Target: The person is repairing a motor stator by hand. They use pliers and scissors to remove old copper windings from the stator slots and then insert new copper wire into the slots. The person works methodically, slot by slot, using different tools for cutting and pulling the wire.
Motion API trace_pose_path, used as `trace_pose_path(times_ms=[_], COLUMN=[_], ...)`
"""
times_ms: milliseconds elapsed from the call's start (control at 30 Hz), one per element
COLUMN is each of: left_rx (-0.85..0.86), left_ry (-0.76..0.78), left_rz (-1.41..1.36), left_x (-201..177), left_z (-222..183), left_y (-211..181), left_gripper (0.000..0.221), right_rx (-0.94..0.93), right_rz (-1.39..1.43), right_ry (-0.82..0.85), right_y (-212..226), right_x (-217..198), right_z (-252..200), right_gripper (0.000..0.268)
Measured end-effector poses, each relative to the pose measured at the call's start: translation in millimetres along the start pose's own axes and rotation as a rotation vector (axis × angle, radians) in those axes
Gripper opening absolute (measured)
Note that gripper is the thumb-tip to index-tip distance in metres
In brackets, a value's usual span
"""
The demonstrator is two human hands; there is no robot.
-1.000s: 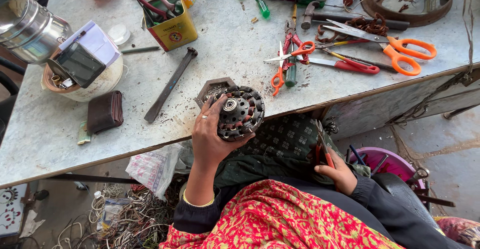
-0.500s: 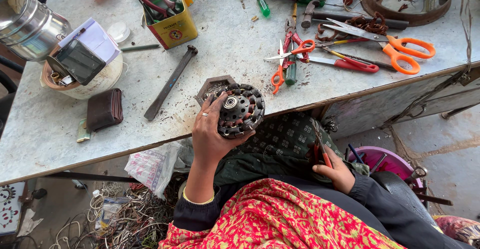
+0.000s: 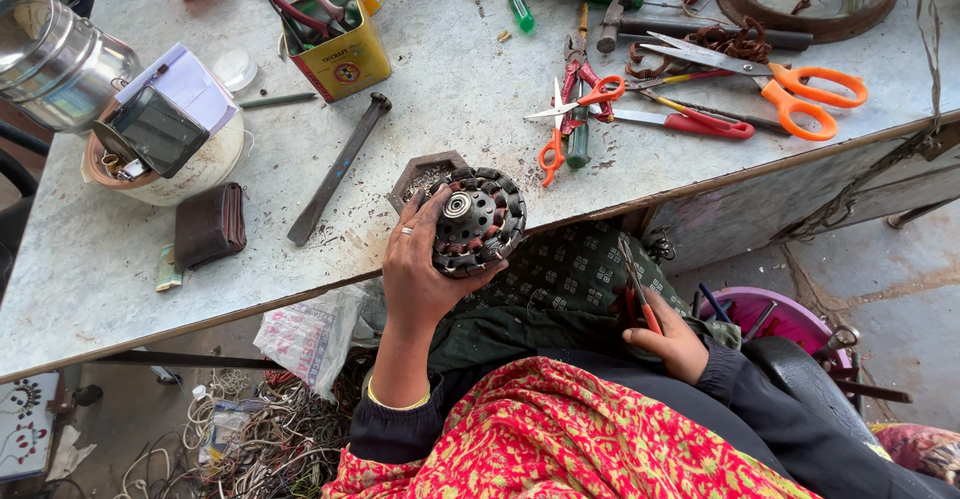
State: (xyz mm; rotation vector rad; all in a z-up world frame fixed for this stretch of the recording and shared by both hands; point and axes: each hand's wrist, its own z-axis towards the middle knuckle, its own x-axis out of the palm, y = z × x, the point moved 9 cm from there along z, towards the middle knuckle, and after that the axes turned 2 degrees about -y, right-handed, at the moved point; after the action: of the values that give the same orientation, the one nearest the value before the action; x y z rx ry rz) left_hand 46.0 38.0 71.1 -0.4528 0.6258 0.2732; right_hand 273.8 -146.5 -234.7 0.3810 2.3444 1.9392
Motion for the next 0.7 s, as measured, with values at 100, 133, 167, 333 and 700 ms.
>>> trace_pose_path(times_ms=[100, 133, 167, 333, 700], left_rx=[0.004, 0.005, 0.004, 0.010, 0.016], left_ry=[0.001, -0.001, -0.004, -0.003, -0.007], left_rz=[-0.001, 0.001, 0.003, 0.010, 0.015], left_x=[0.6, 0.9, 1.3, 2.5, 0.9], left_z=[-1.3, -1.6, -2.0, -2.9, -1.9], left_y=[0.9, 1.4, 2.0, 3.5, 1.0], left_gripper=[0.095, 0.095, 0.095, 0.095, 0.095], right_rx=[-0.002, -0.009, -0.015, -0.029, -0.057], right_rz=[0.011, 0.011, 0.010, -0.022, -0.080], right_ry=[0.001, 0.004, 0.008, 0.019, 0.022], right_y=[-3.0, -3.6, -3.9, -8.5, -10.0], right_x=[1.3, 1.7, 1.7, 1.8, 1.1], right_z=[1.0, 1.2, 1.6, 3.1, 4.2], right_gripper=[0.082, 0.082, 0.082, 0.082, 0.085])
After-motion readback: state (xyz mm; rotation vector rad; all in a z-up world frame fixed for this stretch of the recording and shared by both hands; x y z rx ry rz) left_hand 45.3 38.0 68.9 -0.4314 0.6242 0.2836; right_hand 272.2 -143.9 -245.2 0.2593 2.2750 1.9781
